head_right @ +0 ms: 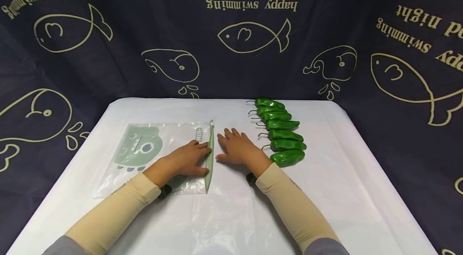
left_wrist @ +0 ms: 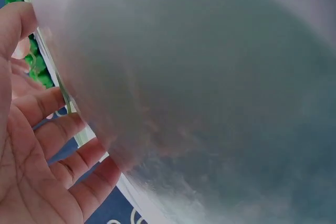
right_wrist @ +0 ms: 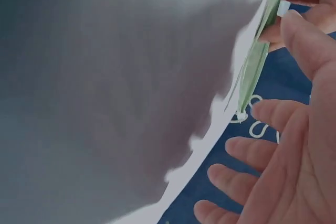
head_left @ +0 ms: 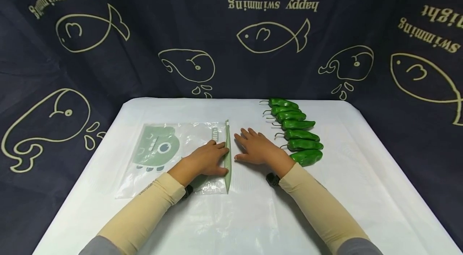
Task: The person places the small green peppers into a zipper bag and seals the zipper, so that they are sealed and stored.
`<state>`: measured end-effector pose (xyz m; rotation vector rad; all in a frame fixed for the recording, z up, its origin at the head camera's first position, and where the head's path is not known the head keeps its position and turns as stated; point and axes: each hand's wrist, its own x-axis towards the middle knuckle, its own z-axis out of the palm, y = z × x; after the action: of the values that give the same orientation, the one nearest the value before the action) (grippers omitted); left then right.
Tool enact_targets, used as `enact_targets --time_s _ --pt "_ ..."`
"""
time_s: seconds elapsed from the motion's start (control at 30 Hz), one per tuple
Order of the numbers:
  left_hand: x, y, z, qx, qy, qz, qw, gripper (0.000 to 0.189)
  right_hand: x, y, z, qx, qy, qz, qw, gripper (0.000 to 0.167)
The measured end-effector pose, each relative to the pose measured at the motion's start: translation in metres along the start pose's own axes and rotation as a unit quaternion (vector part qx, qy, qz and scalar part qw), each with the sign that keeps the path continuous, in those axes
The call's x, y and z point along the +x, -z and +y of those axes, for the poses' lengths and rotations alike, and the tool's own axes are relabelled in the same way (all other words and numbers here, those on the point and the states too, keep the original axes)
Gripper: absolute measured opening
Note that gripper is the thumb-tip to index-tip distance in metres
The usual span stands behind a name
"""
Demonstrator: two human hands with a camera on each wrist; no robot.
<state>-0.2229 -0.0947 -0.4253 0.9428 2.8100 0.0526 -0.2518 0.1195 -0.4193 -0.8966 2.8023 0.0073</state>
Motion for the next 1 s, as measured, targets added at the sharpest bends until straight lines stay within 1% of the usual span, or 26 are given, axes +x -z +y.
enact_targets --time_s 0.13,0.23,0.33,0.43,0.53,0.67,0.73,0.83,1.0 --pt "-0.001 0.000 -0.001 -0.016 -0.006 0.003 0.9998 0.076 0.006 0.000 -0.001 0.017 -0.007 -0.024 0.9995 0.085" --pt "0.000 0.001 -0.001 -0.019 -0.007 -0.002 0.9998 0.076 0.009 0.000 -0.001 0.028 -0.009 -0.050 0.9983 0.087" --pt "0.000 0.000 -0.001 -0.024 -0.010 -0.002 0.9997 0.076 0.012 -0.002 -0.002 0.032 -0.009 -0.067 0.9972 0.087" --pt "0.000 0.001 -0.003 -0.028 -0.011 -0.006 0.9995 0.076 0.016 -0.003 -0.003 0.040 -0.005 -0.069 0.9968 0.087" --pt "0.000 0.002 -0.005 -0.029 -0.006 -0.013 0.9995 0.076 0.020 -0.003 -0.006 0.049 -0.004 -0.071 0.9962 0.087" --pt "0.001 0.003 -0.007 -0.034 -0.005 -0.015 0.9993 0.076 0.024 -0.002 -0.008 0.051 -0.017 -0.085 0.9950 0.089" --pt "0.001 0.003 -0.007 -0.045 -0.008 -0.016 0.9988 0.077 0.024 -0.002 -0.008 0.049 -0.024 -0.091 0.9943 0.090" --pt "0.001 0.002 -0.006 -0.062 -0.001 -0.022 0.9978 0.078 0.024 -0.004 -0.008 0.053 -0.026 -0.093 0.9939 0.091" --pt "0.000 0.005 -0.004 -0.118 0.015 -0.027 0.9925 0.077 0.025 -0.005 -0.009 0.050 -0.030 -0.095 0.9938 0.090"
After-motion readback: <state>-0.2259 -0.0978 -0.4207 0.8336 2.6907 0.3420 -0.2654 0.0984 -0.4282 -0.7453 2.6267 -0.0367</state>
